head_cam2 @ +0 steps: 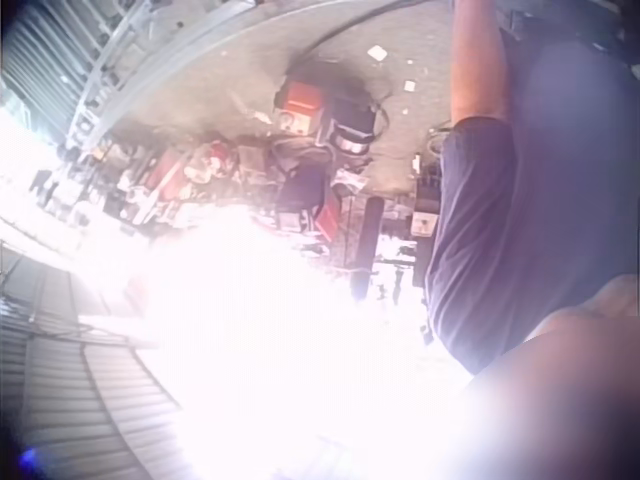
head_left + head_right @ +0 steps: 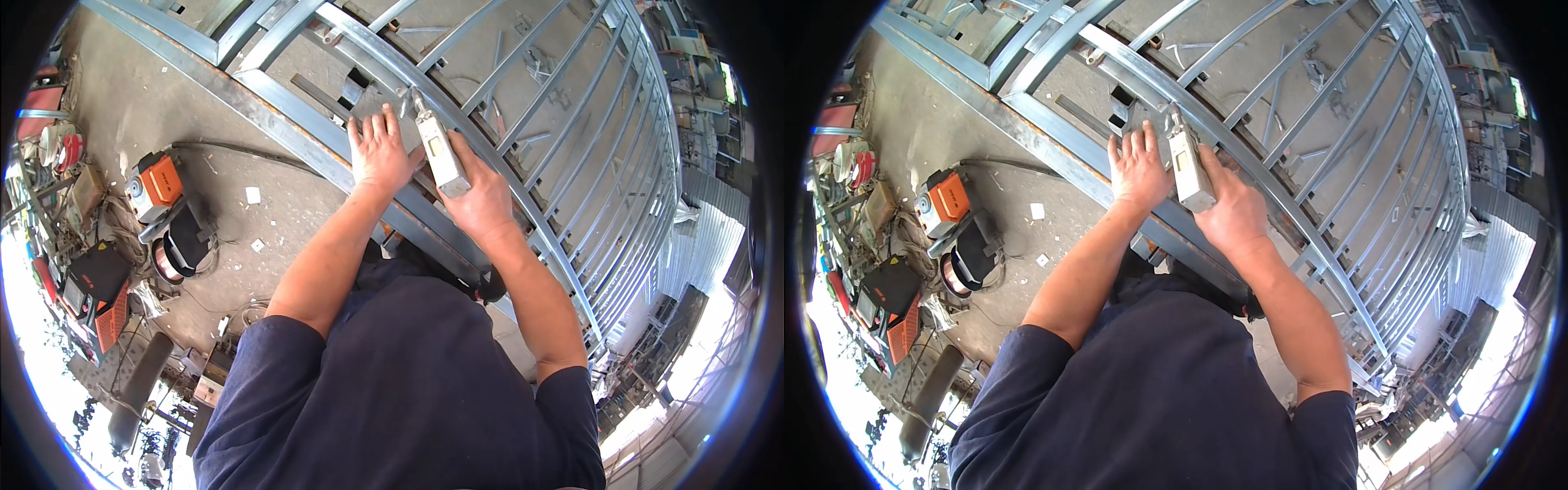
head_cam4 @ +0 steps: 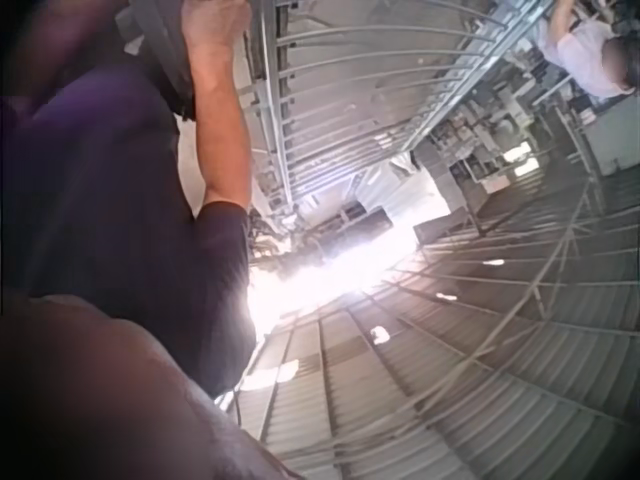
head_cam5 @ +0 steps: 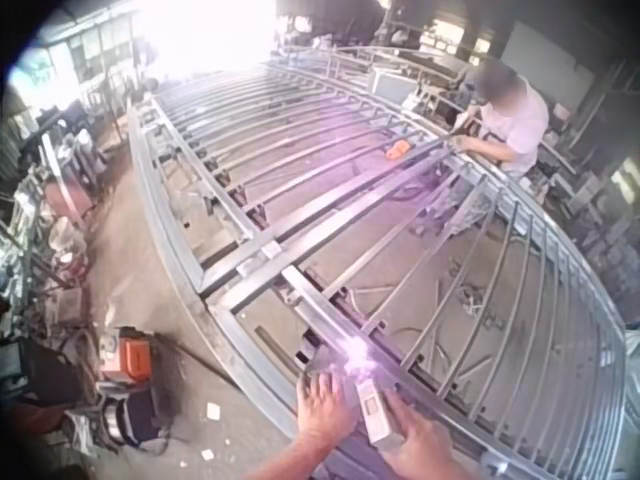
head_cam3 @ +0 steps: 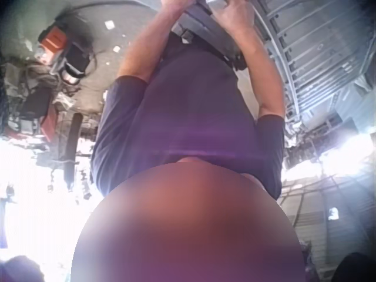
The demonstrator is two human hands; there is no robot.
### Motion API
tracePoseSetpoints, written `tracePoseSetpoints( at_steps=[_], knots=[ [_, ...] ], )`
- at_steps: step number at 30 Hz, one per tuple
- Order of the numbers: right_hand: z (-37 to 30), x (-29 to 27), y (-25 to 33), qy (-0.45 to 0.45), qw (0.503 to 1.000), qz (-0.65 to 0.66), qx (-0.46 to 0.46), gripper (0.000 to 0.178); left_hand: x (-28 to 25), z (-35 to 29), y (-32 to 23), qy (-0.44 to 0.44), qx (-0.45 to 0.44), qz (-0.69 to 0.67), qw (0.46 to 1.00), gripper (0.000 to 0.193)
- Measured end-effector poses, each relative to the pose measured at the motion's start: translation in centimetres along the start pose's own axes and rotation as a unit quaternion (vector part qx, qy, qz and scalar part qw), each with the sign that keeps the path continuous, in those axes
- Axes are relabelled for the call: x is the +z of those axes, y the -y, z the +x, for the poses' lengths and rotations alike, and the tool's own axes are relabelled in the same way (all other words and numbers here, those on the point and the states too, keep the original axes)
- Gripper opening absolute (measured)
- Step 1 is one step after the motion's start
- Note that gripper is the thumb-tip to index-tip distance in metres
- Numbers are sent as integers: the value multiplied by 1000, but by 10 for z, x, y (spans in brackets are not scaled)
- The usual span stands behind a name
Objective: The person welds joints on a large metal frame using a handheld welding torch. They move along the frame, applying welds at multiple intersections while wearing protective gloves. The work is performed in a workshop with other equipment and a second worker visible in the background.
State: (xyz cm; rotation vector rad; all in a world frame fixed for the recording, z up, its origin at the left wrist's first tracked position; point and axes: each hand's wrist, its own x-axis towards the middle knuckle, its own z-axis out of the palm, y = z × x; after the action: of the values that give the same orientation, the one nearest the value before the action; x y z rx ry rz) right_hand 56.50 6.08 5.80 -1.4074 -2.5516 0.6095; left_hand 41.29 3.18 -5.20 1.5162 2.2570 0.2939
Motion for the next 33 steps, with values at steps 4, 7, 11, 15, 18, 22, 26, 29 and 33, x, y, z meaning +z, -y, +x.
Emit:
tracePoseSetpoints(
  at_steps=[4, 7, 11, 15, 18, 22, 26, 29, 33],
  knots=[
    [0, -1, 3, 8, 1000, 3, 15, 73, 5, 0, 3, -20, 18, 4, 1000, 104],
    [0, -2, 3, 13, 1000, 2, 19, 73, 12, 0, 4, -36, 19, 14, 999, 104],
    [0, -1, 3, 15, 1000, -4, 24, 73, 15, 0, 5, -42, 21, 16, 999, 104],
    [0, -2, 4, 16, 999, -2, 30, 73, 11, 0, 5, -35, 20, 12, 999, 104],
    [-2, -1, 1, 17, 999, -9, 29, 71, 9, -1, 4, -31, 19, 13, 999, 103],
    [-4, 0, -3, 7, 1000, -11, 23, 68, 8, 0, 4, -30, 18, 7, 999, 104],
    [-4, -3, 1, 29, 998, 8, 59, 77, 8, -1, 4, -18, 10, 6, 1000, 106],
    [-5, -5, 1, 30, 998, 10, 59, 79, 8, -1, 3, -17, 6, 7, 1000, 107],
    [-8, -10, 1, 32, 997, 28, 62, 82, 6, 0, 2, -18, 7, 21, 1000, 108]
  ],
)
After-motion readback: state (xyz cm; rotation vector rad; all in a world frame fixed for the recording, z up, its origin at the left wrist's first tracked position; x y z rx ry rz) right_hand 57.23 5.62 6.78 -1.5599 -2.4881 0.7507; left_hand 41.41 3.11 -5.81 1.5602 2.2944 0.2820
